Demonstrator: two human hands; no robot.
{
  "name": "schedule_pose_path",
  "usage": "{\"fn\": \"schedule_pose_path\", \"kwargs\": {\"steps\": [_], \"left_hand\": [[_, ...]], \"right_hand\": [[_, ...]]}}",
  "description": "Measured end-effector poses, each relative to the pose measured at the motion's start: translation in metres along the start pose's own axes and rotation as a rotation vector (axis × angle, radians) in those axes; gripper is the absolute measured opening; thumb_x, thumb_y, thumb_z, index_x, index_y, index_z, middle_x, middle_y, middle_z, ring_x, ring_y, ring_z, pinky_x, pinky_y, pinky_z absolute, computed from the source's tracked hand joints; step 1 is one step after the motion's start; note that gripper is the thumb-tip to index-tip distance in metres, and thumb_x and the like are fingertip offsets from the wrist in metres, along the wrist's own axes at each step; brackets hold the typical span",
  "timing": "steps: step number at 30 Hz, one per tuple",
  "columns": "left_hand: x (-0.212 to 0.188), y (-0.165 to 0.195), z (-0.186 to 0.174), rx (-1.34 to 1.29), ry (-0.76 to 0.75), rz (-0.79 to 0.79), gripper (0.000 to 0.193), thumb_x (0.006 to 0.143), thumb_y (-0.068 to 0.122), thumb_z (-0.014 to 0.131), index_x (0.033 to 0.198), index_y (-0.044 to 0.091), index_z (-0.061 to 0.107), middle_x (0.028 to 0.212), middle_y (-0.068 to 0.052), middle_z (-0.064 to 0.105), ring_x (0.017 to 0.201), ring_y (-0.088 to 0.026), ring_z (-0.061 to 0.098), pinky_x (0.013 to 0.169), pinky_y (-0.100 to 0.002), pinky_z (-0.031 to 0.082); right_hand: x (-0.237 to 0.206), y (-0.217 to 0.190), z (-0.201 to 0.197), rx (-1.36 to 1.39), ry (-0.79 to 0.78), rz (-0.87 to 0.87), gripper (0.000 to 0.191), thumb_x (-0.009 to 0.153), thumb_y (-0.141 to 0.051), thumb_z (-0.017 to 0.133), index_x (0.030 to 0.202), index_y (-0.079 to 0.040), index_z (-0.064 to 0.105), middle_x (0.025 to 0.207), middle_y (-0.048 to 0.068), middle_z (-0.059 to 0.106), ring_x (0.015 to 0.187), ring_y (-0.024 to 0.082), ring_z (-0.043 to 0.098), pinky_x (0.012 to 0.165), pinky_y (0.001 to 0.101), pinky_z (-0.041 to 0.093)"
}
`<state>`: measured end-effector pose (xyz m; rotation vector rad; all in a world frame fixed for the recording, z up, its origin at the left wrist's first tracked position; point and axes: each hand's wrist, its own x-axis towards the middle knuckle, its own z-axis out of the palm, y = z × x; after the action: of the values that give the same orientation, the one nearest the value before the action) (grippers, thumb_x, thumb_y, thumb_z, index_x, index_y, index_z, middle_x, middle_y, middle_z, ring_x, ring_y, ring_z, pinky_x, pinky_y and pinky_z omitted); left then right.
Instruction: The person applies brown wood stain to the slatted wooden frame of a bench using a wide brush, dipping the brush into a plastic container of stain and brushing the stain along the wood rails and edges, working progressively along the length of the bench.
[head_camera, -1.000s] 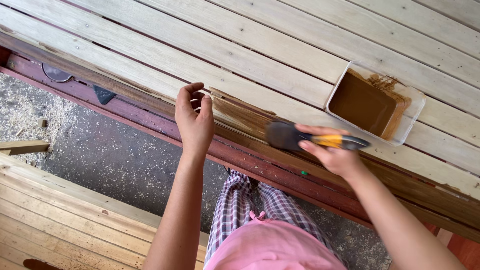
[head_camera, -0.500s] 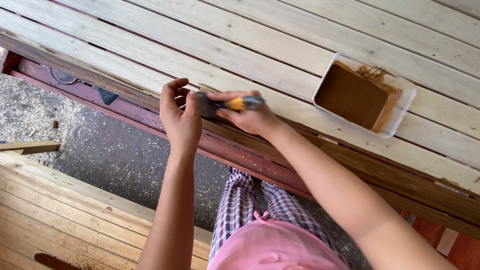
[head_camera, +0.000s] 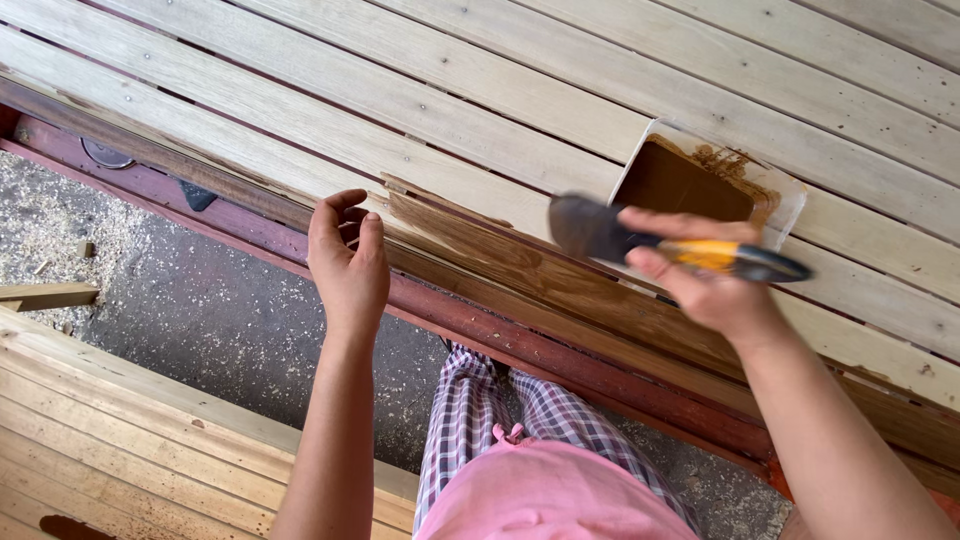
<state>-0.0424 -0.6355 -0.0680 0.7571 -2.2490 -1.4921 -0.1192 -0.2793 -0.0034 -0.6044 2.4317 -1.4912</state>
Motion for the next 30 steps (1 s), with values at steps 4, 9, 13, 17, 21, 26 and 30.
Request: {"fn": "schedule_pose_path", "kwargs": {"steps": [4, 9, 13, 17, 21, 26, 30], "left_hand": [[-0.002, 0.012, 0.03, -0.061, -0.046, 0.008, 0.021, 0.099, 0.007, 0.06, 0.119, 0.001, 0.063, 0.108, -0.009, 0.066, 0.095, -0.015, 0.066, 0.081, -0.03, 0.06], [-0.012, 0.034, 0.059, -0.044, -0.116, 0.037, 0.023, 0.098, 0.009, 0.062, 0.119, 0.001, 0.064, 0.105, -0.01, 0.067, 0.091, -0.015, 0.068, 0.081, -0.03, 0.059], [-0.019, 0.042, 0.067, -0.029, -0.129, 0.094, 0.023, 0.098, 0.008, 0.062, 0.119, 0.0, 0.064, 0.107, -0.012, 0.065, 0.093, -0.017, 0.068, 0.082, -0.031, 0.059], [-0.024, 0.04, 0.064, -0.014, -0.13, 0.056, 0.024, 0.098, 0.009, 0.062, 0.121, 0.0, 0.063, 0.106, -0.01, 0.067, 0.093, -0.016, 0.068, 0.081, -0.031, 0.059], [-0.028, 0.034, 0.055, 0.017, -0.113, 0.012, 0.024, 0.098, 0.01, 0.061, 0.12, 0.001, 0.063, 0.106, -0.01, 0.067, 0.092, -0.015, 0.068, 0.08, -0.03, 0.059], [-0.033, 0.026, 0.043, 0.055, -0.076, 0.009, 0.022, 0.1, 0.01, 0.062, 0.12, 0.001, 0.063, 0.109, -0.01, 0.065, 0.094, -0.015, 0.067, 0.081, -0.03, 0.059], [-0.037, 0.018, 0.029, 0.058, -0.045, -0.023, 0.022, 0.101, 0.01, 0.061, 0.121, 0.002, 0.063, 0.11, -0.009, 0.065, 0.095, -0.016, 0.066, 0.08, -0.03, 0.059]], "right_hand": [[-0.014, 0.002, -0.032, -0.014, 0.329, -0.106, 0.03, 0.101, -0.011, 0.079, 0.13, -0.003, 0.071, 0.124, 0.013, 0.073, 0.113, 0.017, 0.071, 0.105, 0.0292, 0.057], [-0.024, 0.028, -0.032, -0.105, 0.391, -0.079, 0.031, 0.102, -0.008, 0.077, 0.131, 0.0, 0.07, 0.129, 0.015, 0.073, 0.12, 0.019, 0.07, 0.109, 0.0309, 0.055], [-0.032, 0.042, -0.028, -0.089, 0.377, -0.009, 0.031, 0.1, -0.007, 0.076, 0.13, 0.0, 0.07, 0.126, 0.015, 0.073, 0.114, 0.018, 0.071, 0.101, 0.0285, 0.056], [-0.043, 0.041, -0.028, 0.197, 0.448, 0.143, 0.034, 0.1, -0.007, 0.077, 0.134, -0.001, 0.072, 0.112, 0.014, 0.072, 0.09, 0.014, 0.065, 0.088, 0.0241, 0.053], [-0.045, 0.038, -0.002, 0.32, 0.143, 0.001, 0.031, 0.093, -0.008, 0.078, 0.123, -0.004, 0.073, 0.122, 0.013, 0.076, 0.11, 0.02, 0.074, 0.103, 0.0313, 0.059], [-0.026, 0.038, 0.051, 0.146, -0.094, -0.032, 0.031, 0.088, -0.008, 0.078, 0.119, -0.006, 0.075, 0.119, 0.013, 0.078, 0.109, 0.021, 0.077, 0.099, 0.0335, 0.06], [0.003, 0.039, 0.082, 0.221, -0.151, -0.107, 0.032, 0.09, -0.008, 0.078, 0.122, -0.008, 0.074, 0.122, 0.013, 0.076, 0.115, 0.023, 0.074, 0.103, 0.0355, 0.059]]}}
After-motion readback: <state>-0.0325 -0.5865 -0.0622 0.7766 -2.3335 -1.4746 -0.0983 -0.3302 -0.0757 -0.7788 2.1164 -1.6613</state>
